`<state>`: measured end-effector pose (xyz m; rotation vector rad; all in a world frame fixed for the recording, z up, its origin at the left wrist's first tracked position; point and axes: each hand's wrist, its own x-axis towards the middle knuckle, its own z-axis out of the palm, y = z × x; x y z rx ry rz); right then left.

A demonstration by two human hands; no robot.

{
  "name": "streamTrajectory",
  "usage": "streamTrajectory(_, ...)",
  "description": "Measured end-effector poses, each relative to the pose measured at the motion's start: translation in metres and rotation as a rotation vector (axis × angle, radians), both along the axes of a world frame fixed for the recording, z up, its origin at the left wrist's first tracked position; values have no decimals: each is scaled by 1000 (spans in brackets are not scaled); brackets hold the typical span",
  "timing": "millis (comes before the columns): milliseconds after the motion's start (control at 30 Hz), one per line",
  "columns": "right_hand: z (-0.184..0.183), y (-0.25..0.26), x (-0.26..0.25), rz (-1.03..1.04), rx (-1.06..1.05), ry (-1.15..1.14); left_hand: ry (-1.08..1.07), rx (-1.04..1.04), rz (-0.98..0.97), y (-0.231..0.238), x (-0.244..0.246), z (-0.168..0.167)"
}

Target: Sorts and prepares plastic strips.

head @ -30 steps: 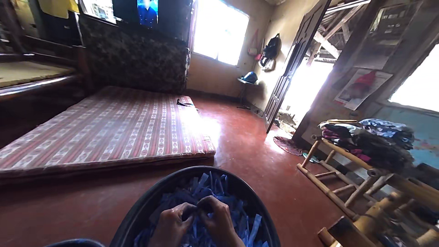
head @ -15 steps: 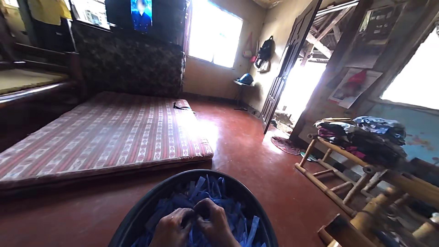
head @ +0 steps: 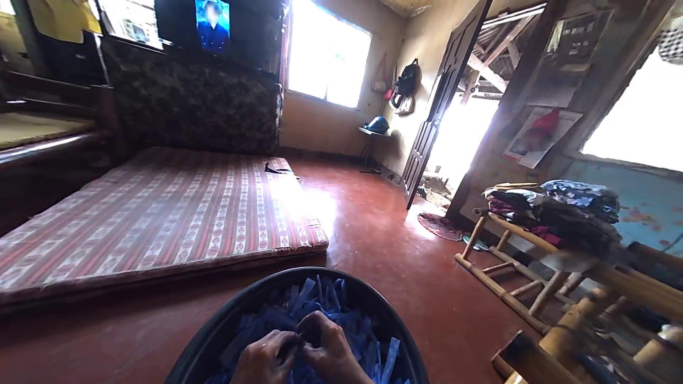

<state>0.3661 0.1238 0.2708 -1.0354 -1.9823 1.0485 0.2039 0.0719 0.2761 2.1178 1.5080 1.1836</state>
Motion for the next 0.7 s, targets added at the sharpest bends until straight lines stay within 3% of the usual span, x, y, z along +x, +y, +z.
streamTrajectory(200,3,-2,-2,-9,1,-63,69,20,-30,1,-1,-2)
streamTrajectory(500,3,-3,-2,-9,23,-47,443,259,65,2,8,-12)
streamTrajectory(700,5,3,2,-4,-141,138,354,351,74,3,10,-12)
